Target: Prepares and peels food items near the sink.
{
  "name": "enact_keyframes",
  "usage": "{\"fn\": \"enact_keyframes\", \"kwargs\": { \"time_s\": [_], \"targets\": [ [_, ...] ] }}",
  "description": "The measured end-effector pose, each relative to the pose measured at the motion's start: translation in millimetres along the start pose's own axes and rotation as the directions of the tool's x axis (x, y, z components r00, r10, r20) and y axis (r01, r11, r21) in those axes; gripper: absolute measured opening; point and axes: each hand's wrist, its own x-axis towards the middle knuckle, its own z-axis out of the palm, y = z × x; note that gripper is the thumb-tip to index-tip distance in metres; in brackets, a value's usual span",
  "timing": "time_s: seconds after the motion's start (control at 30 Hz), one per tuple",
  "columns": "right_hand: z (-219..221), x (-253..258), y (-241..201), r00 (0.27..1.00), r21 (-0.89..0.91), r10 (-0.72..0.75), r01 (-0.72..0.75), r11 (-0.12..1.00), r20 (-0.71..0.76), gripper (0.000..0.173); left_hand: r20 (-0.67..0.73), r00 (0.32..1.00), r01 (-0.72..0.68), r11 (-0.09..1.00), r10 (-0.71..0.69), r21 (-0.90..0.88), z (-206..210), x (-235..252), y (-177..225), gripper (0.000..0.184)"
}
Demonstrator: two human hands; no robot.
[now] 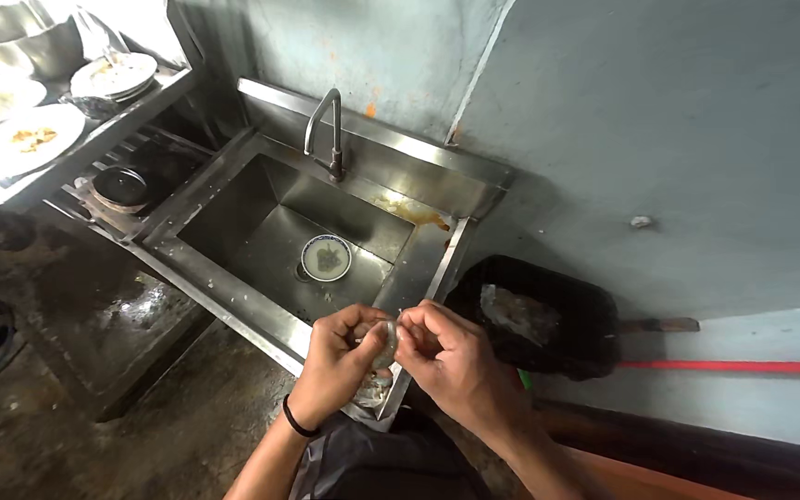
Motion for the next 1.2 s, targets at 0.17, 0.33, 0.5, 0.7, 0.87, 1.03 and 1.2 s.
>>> {"fn": "enact_keyframes", "kwargs": {
  "time_s": [0.17, 0.33, 0.5, 0.7, 0.87, 1.03, 1.2],
  "targets": [
    [3.9, -6.2, -2.4, 0.998, -0.083, -0.051, 0.048, 0.995, -0.029, 0.019, 0.062, 0.997, -0.059, 0.982, 0.049, 0.180, -6.8, 1.8, 4.8, 0.012],
    [2.9, -5.9, 0.0, 0.999, 0.053, -0.030, 0.030, 0.998, 0.010, 0.031, 0.166, 0.986, -0.024, 0.977, -0.012, 0.214, -15.1, 6.6, 11.6, 0.010],
    [4.8, -7.9, -0.2, 0.996, 0.068, 0.013, -0.008, 0.998, -0.083, 0.014, 0.011, 0.996, 0.090, 0.987, -0.092, 0.131, -3.8, 3.0, 13.5, 0.015],
    [13.8, -3.6, -2.7, 0.945, 0.166, 0.303, -0.281, 0.945, -0.125, 0.009, -0.045, 0.888, -0.338, 0.717, 0.457, 0.610, 17.9, -2.8, 9.8, 0.006],
    [11.9, -1.9, -6.7, 0.921, 0.164, 0.373, -0.353, 0.921, -0.112, 0.010, 0.028, 0.873, -0.351, 0.586, 0.487, 0.730, 14.9, -6.1, -0.3, 0.018],
    [7.7, -2.9, -4.8, 0.951, 0.130, 0.291, -0.277, 0.952, -0.108, 0.012, 0.017, 0.887, -0.333, 0.614, 0.461, 0.715, 14.1, -7.7, 3.2, 0.017],
    [6.3, -6.3, -0.2, 0.964, 0.156, 0.241, -0.223, 0.962, -0.109, 0.018, 0.009, 0.943, -0.256, 0.710, 0.332, 0.656, 11.8, -6.7, 10.3, 0.010]
  ]
}}
